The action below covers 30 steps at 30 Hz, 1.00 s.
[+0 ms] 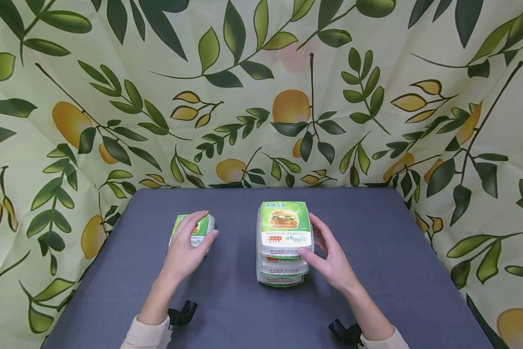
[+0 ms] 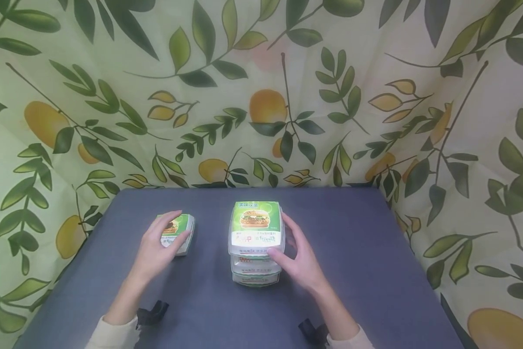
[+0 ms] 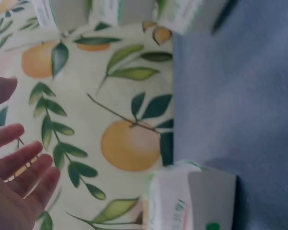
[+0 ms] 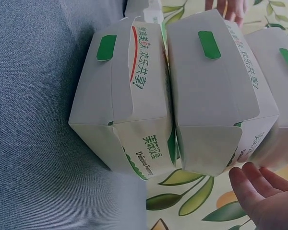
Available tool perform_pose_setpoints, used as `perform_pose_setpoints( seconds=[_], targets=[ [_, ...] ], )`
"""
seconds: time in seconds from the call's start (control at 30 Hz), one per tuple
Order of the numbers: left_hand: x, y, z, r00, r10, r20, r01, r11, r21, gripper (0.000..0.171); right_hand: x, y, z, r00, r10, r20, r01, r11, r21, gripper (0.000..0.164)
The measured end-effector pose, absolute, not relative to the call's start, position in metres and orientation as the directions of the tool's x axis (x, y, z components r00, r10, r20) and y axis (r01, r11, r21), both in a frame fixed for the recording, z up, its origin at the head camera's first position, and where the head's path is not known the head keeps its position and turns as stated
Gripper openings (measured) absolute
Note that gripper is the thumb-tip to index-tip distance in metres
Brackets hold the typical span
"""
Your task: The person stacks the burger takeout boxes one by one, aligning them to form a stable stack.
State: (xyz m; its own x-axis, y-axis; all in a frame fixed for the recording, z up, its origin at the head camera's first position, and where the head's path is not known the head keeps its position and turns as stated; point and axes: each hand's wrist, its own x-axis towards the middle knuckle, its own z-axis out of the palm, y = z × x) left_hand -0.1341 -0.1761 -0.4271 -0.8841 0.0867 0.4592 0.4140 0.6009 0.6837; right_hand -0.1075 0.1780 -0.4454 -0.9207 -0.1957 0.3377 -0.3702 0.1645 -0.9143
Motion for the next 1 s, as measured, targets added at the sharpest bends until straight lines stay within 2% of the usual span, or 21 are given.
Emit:
perform_pose_setpoints(
  seconds=[0.23,0.37,0.67,1.0],
  targets=[
    [-0.142,-0.199,-0.443,-0.839,0.054,0.542,0.443,0.645,0.622,0.049,-0.107,0.178,-0.446,-0.918,-0.206,0.338,-0.373,0.162,-0.914,0.08],
    [-0.147,-0.214,-0.452,-0.854,0.046,0.519,0.404,0.686,0.605,0.052,-0.107,0.178,-0.446,-0.918,-0.209,0.337,-0.372,0.161,-0.914,0.08],
    [-0.155,-0.245,-0.458,-0.974,0.05,0.219,0.186,0.725,0.663,0.082,-0.107,0.177,-0.442,-0.917,-0.216,0.337,-0.374,0.164,-0.913,0.079],
    [-0.165,-0.26,-0.468,-0.997,0.077,0.0,0.055,0.721,0.691,0.106,-0.106,0.179,-0.441,-0.918,-0.216,0.332,-0.371,0.173,-0.912,0.079]
  ],
)
